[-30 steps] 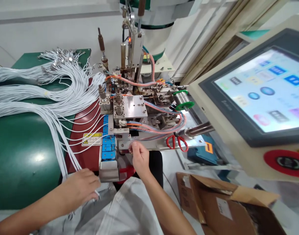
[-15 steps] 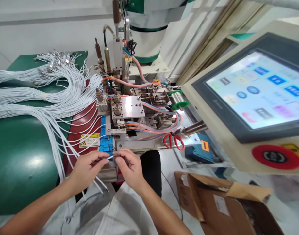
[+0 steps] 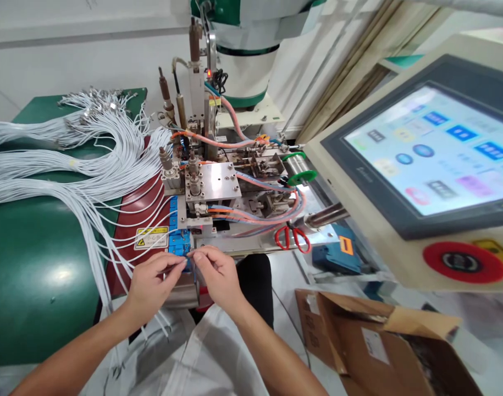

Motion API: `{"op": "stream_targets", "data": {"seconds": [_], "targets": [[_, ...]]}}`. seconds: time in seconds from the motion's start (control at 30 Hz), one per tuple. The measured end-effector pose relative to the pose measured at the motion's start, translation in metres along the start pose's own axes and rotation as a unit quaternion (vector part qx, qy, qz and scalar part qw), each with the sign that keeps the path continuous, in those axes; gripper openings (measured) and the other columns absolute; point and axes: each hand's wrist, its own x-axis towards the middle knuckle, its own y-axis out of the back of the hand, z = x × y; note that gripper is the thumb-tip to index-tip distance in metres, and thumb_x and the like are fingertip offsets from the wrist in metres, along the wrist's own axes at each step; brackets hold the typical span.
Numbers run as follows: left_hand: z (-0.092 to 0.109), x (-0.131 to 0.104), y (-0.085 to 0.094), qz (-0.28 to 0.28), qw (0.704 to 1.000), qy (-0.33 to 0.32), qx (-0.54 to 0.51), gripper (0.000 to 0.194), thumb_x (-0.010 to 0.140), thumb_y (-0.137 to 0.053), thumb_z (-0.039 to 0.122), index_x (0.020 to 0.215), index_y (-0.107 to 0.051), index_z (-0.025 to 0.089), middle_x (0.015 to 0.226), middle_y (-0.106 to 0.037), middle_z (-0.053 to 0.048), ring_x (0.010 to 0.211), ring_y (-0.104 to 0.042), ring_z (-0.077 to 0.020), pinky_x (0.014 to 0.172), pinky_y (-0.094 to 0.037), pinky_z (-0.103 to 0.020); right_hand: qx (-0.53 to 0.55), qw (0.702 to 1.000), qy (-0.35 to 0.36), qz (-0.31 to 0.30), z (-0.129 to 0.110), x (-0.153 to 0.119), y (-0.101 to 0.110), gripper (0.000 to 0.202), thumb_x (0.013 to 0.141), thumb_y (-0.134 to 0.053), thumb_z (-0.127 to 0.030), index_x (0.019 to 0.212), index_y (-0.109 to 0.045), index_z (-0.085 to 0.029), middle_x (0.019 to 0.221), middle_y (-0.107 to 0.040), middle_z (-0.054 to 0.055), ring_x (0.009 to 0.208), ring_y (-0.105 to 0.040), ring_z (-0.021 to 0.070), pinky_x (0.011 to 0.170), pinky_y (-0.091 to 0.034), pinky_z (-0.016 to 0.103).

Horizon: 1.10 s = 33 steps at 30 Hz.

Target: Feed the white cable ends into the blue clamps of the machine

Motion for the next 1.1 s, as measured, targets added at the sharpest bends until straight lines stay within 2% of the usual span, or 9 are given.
{"op": "stream_targets", "data": {"seconds": [0.1,0.2,0.5,0.67,0.8,0.97,1.03,1.1], "targets": [[0.0,0.001,0.0,-0.014,0.996,0.065,-0.059,0.013,0.081,-0.054,0.024,0.08,-0.066,0.019,0.081,-0.067,-0.002,0.075,-0.061,-0.0134,0.07,-0.048,-0.022,-0.003,0.999,0.015,0.046,0.003,-0.003,-0.005,0.014,0.079,-0.053,-0.023,0.072,-0.064,-0.018,0.072,-0.062,0.002,0.07,-0.059,0.0146,0.065,-0.047,0.026],[0.001,0.0,0.0,-0.033,0.99,0.098,-0.09,0.016,0.081,-0.053,0.027,0.081,-0.066,0.018,0.081,-0.066,-0.002,0.074,-0.06,-0.0137,0.069,-0.048,-0.023,-0.026,0.997,0.04,0.057,0.006,-0.005,-0.01,0.01,0.076,-0.055,-0.019,0.072,-0.064,-0.018,0.072,-0.062,0.003,0.068,-0.059,0.0143,0.062,-0.047,0.026],[-0.001,0.0,-0.002,-0.05,0.987,0.124,-0.088,0.015,0.081,-0.051,0.027,0.082,-0.063,0.017,0.08,-0.065,-0.002,0.075,-0.059,-0.0145,0.07,-0.046,-0.024,-0.137,0.983,0.108,0.059,-0.002,-0.002,-0.01,0.009,0.074,-0.055,-0.015,0.069,-0.061,-0.017,0.066,-0.061,0.002,0.058,-0.056,0.0114,0.053,-0.045,0.022],[-0.002,-0.004,-0.008,-0.042,0.981,0.14,-0.129,0.015,0.082,-0.049,0.028,0.082,-0.059,0.017,0.077,-0.064,-0.002,0.07,-0.059,-0.0137,0.064,-0.047,-0.023,-0.162,0.977,0.109,0.083,-0.002,-0.003,-0.018,0.01,0.074,-0.051,-0.015,0.066,-0.057,-0.017,0.065,-0.059,0.002,0.059,-0.054,0.012,0.055,-0.045,0.023],[-0.003,-0.006,-0.007,-0.041,0.99,0.117,-0.065,0.015,0.082,-0.046,0.027,0.081,-0.058,0.018,0.075,-0.064,-0.001,0.066,-0.059,-0.0132,0.061,-0.047,-0.022,-0.218,0.963,0.13,0.092,-0.002,-0.004,-0.021,0.013,0.075,-0.047,-0.014,0.066,-0.055,-0.018,0.065,-0.057,0.002,0.062,-0.053,0.0134,0.06,-0.045,0.025],[-0.007,-0.006,-0.003,-0.068,0.995,0.045,0.063,0.013,0.08,-0.046,0.02,0.083,-0.059,0.02,0.076,-0.066,-0.001,0.068,-0.06,-0.0149,0.063,-0.045,-0.025,-0.368,0.905,0.212,-0.004,-0.004,-0.001,-0.011,0.013,0.076,-0.047,-0.013,0.071,-0.058,-0.018,0.071,-0.06,0.006,0.069,-0.054,0.0173,0.064,-0.043,0.029],[-0.007,-0.006,-0.003,-0.066,0.995,0.051,0.057,0.012,0.08,-0.047,0.021,0.083,-0.059,0.02,0.075,-0.066,-0.001,0.067,-0.06,-0.0147,0.062,-0.046,-0.025,-0.36,0.909,0.209,-0.007,-0.004,0.0,-0.01,0.014,0.077,-0.046,-0.014,0.071,-0.058,-0.018,0.072,-0.06,0.006,0.069,-0.054,0.0171,0.064,-0.043,0.029],[-0.005,-0.005,-0.005,-0.042,0.996,0.075,0.012,0.012,0.081,-0.048,0.024,0.081,-0.058,0.019,0.073,-0.065,0.0,0.064,-0.06,-0.0136,0.06,-0.046,-0.023,-0.293,0.94,0.174,0.022,-0.004,0.0,-0.013,0.014,0.078,-0.046,-0.015,0.07,-0.057,-0.019,0.07,-0.059,0.004,0.067,-0.054,0.0156,0.063,-0.043,0.028]]}}
